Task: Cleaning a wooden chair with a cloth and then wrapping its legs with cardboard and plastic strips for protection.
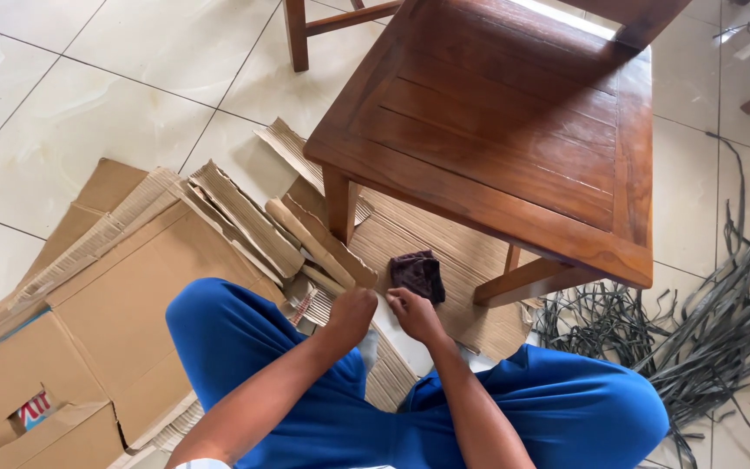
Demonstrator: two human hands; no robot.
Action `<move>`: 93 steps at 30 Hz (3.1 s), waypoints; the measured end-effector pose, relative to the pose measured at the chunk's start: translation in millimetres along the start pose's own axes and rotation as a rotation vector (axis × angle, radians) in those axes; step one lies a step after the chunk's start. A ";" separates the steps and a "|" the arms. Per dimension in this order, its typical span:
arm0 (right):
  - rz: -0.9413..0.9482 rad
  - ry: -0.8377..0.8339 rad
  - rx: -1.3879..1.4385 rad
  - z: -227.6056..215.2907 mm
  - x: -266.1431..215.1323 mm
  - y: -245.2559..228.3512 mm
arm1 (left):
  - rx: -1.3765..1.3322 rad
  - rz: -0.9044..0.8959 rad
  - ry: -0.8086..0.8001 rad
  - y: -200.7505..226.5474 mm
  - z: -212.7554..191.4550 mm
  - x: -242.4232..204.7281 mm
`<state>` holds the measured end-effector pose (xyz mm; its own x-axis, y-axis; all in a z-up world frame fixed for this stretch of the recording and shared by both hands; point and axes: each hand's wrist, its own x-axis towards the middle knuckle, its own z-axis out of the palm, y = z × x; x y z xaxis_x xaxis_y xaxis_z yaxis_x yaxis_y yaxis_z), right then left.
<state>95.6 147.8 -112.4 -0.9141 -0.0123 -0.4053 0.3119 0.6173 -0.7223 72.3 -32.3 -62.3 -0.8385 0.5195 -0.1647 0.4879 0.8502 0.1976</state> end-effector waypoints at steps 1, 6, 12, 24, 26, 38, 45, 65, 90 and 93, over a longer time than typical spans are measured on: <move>0.000 0.000 0.000 5.3 0.4 -1.1 | 0.001 0.000 0.000 1.7 6.3 -5.7; 0.131 -0.010 0.380 18.5 0.0 -5.3 | 0.024 0.113 -0.024 17.6 39.7 -18.3; 0.132 0.186 -0.033 34.4 16.0 25.3 | 0.148 0.308 -0.010 22.9 61.3 -19.1; -0.141 0.588 -0.016 -39.0 -12.9 -24.7 | -0.065 0.250 0.029 -1.1 46.7 14.9; -0.120 0.600 -0.072 -72.4 -38.5 -48.3 | -0.156 0.254 0.065 16.2 -8.4 7.8; 0.027 0.721 0.471 -186.2 -176.6 -37.7 | -0.567 0.677 0.682 117.4 -113.0 8.7; -0.031 0.800 0.662 -225.5 -205.9 -23.3 | -0.861 0.696 0.281 176.6 -111.2 33.2; -0.047 0.719 0.669 -262.0 -104.9 63.4 | -1.077 0.334 0.496 218.1 -51.1 115.3; -0.073 0.919 0.425 -189.7 -66.9 57.4 | -1.192 0.397 0.376 201.2 -24.8 110.3; -0.122 0.832 0.533 -196.7 -68.2 51.9 | -1.119 0.383 0.385 194.8 -33.9 104.4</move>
<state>123.2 335.4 -12.1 -0.7747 0.6292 0.0634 0.0929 0.2123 -0.9728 71.6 184.6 -8.2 -0.7967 0.4985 0.3419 0.4002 0.0111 0.9164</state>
